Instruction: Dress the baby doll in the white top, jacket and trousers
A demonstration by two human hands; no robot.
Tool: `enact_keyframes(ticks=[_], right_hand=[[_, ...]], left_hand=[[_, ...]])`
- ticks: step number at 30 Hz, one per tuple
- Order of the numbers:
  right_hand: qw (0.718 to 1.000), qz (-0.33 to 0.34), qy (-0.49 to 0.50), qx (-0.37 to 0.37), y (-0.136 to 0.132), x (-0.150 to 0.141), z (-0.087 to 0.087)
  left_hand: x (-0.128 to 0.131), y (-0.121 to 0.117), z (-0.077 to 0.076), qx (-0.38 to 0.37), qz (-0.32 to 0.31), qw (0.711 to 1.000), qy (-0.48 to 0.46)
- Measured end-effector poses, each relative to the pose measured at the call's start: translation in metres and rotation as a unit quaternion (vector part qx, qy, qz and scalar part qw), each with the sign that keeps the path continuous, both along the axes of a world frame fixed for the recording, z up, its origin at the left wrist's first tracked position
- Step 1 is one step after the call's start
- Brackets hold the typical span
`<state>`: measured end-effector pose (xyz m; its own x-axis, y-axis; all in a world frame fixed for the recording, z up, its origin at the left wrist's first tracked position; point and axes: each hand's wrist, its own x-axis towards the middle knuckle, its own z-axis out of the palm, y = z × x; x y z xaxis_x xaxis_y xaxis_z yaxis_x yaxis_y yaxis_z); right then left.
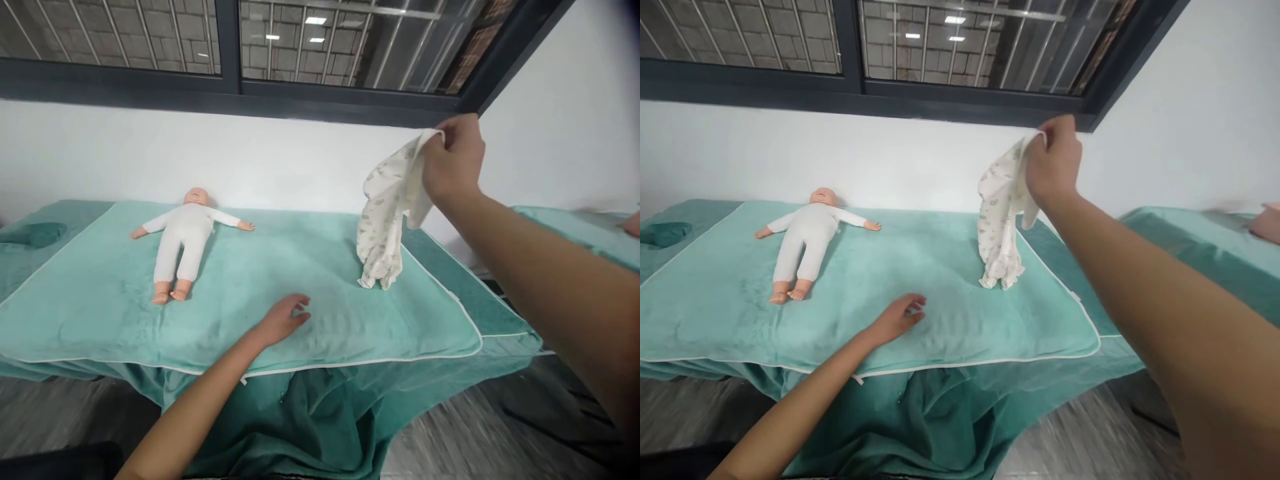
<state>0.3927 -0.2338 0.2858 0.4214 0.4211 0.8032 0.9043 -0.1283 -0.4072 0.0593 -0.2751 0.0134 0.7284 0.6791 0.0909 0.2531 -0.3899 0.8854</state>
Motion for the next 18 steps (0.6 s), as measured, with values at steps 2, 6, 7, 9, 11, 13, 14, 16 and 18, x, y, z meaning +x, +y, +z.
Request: enact_keyframes(ticks=[2, 6, 7, 9, 11, 13, 14, 16, 18], right_hand=[[0.997, 0.06, -0.04, -0.004, 0.004, -0.031, 0.012], [0.981, 0.172, -0.087, 0.029, 0.008, -0.095, 0.03], [0.977, 0.19, -0.095, 0.032, 0.009, -0.109, 0.033], [0.971, 0.213, -0.105, 0.026, 0.011, -0.132, 0.039], [0.968, 0.225, -0.108, 0.015, 0.013, -0.152, 0.044], [0.965, 0.237, -0.113, 0.005, 0.015, -0.168, 0.048], [0.963, 0.242, -0.118, -0.001, 0.015, -0.174, 0.05], [0.961, 0.24, -0.137, -0.016, 0.016, -0.181, 0.053], [0.962, 0.219, -0.159, -0.044, 0.015, -0.181, 0.054]], left_hand=[[0.001, 0.012, 0.02, 0.001, 0.036, 0.998, -0.046], [0.006, 0.024, 0.075, 0.002, 0.098, 0.983, -0.154], [0.008, 0.024, 0.089, 0.004, 0.108, 0.978, -0.179], [0.014, 0.023, 0.111, 0.009, 0.118, 0.968, -0.22], [0.022, 0.023, 0.124, 0.014, 0.121, 0.963, -0.24], [0.03, 0.027, 0.128, 0.036, 0.15, 0.959, -0.238], [0.032, 0.031, 0.128, 0.056, 0.174, 0.956, -0.229], [0.03, 0.043, 0.125, 0.105, 0.229, 0.948, -0.195], [0.018, 0.057, 0.124, 0.152, 0.266, 0.94, -0.152]])
